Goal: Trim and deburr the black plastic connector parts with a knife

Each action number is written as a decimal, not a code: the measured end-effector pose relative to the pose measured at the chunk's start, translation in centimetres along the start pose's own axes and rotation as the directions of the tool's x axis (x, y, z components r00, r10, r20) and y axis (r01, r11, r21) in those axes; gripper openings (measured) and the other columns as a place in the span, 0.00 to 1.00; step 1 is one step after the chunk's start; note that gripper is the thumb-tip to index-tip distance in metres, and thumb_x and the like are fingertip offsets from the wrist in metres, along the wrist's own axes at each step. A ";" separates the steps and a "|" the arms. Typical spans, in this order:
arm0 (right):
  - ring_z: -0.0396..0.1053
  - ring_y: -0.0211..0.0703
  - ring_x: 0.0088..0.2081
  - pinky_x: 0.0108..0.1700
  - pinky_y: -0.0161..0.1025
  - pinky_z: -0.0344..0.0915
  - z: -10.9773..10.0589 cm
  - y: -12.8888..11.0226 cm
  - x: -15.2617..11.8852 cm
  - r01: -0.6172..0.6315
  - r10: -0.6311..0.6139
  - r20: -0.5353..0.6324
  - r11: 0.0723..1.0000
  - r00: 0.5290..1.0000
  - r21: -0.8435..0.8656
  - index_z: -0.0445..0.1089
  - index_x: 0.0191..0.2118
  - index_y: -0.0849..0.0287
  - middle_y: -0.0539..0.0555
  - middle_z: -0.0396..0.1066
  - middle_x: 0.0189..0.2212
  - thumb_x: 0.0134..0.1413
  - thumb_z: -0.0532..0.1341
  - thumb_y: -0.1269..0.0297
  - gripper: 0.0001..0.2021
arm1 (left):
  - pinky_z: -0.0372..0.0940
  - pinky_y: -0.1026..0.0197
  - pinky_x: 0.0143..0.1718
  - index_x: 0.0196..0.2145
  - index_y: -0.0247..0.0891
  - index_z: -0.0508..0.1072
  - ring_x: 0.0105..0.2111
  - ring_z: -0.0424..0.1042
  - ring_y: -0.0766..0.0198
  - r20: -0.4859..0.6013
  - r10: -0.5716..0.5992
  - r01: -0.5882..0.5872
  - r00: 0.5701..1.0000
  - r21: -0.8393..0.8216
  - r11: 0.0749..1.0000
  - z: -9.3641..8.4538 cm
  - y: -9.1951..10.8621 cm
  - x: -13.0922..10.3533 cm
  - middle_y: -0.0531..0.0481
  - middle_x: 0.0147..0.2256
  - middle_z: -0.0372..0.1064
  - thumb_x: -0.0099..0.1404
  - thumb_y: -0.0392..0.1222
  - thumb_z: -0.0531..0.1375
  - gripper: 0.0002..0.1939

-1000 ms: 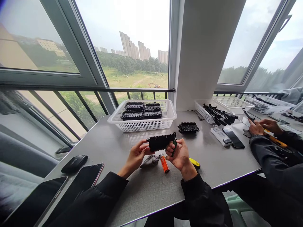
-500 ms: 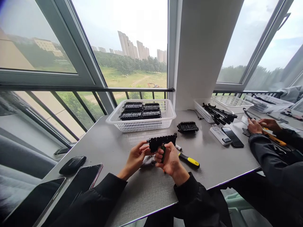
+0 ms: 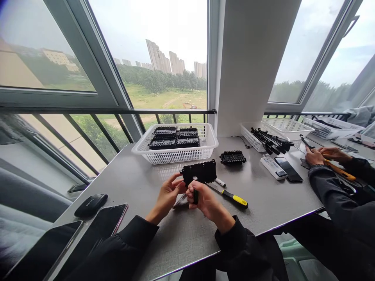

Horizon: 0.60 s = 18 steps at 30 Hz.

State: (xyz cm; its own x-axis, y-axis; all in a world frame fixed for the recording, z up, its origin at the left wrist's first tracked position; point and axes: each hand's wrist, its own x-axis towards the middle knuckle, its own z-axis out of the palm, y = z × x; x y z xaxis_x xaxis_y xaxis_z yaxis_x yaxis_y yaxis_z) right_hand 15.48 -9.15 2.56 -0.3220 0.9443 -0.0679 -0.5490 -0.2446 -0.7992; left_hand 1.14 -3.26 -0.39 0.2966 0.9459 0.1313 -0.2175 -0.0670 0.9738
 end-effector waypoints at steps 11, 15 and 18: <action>0.60 0.37 0.31 0.37 0.37 0.60 -3.5 0.9 1.4 0.302 -0.662 -0.436 0.702 0.609 -0.645 0.61 0.32 0.54 0.46 0.60 0.29 0.49 0.67 0.57 0.14 | 0.74 0.58 0.27 0.58 0.44 0.54 0.33 0.79 0.53 0.005 -0.165 0.161 0.986 -0.243 0.956 -0.4 1.0 -0.1 0.48 0.35 0.78 0.51 0.45 0.70 0.42; 0.65 0.40 0.34 0.37 0.38 0.64 -3.5 1.3 1.7 0.340 -0.627 -0.475 0.757 0.617 -0.557 0.61 0.36 0.54 0.48 0.64 0.32 0.48 0.67 0.55 0.16 | 0.74 0.57 0.29 0.55 0.44 0.54 0.31 0.78 0.55 0.056 -0.139 0.146 0.989 -0.138 0.980 -0.1 0.7 -0.2 0.50 0.33 0.77 0.47 0.43 0.73 0.44; 0.66 0.40 0.33 0.38 0.40 0.66 -3.5 1.1 1.7 0.376 -0.631 -0.487 0.764 0.603 -0.524 0.60 0.35 0.54 0.48 0.66 0.33 0.47 0.67 0.57 0.16 | 0.74 0.58 0.33 0.47 0.43 0.59 0.32 0.78 0.58 0.038 -0.090 0.093 0.995 -0.089 0.992 0.1 0.3 -0.1 0.51 0.34 0.76 0.43 0.42 0.74 0.38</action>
State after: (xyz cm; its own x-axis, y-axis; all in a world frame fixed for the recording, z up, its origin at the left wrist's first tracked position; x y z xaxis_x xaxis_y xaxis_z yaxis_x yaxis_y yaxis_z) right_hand 17.02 -7.02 -0.58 0.5280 0.8315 0.1729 -0.1363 0.2839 -0.9491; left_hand 1.14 -3.42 -0.10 0.3498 0.9355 0.0504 -0.2710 0.0496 0.9613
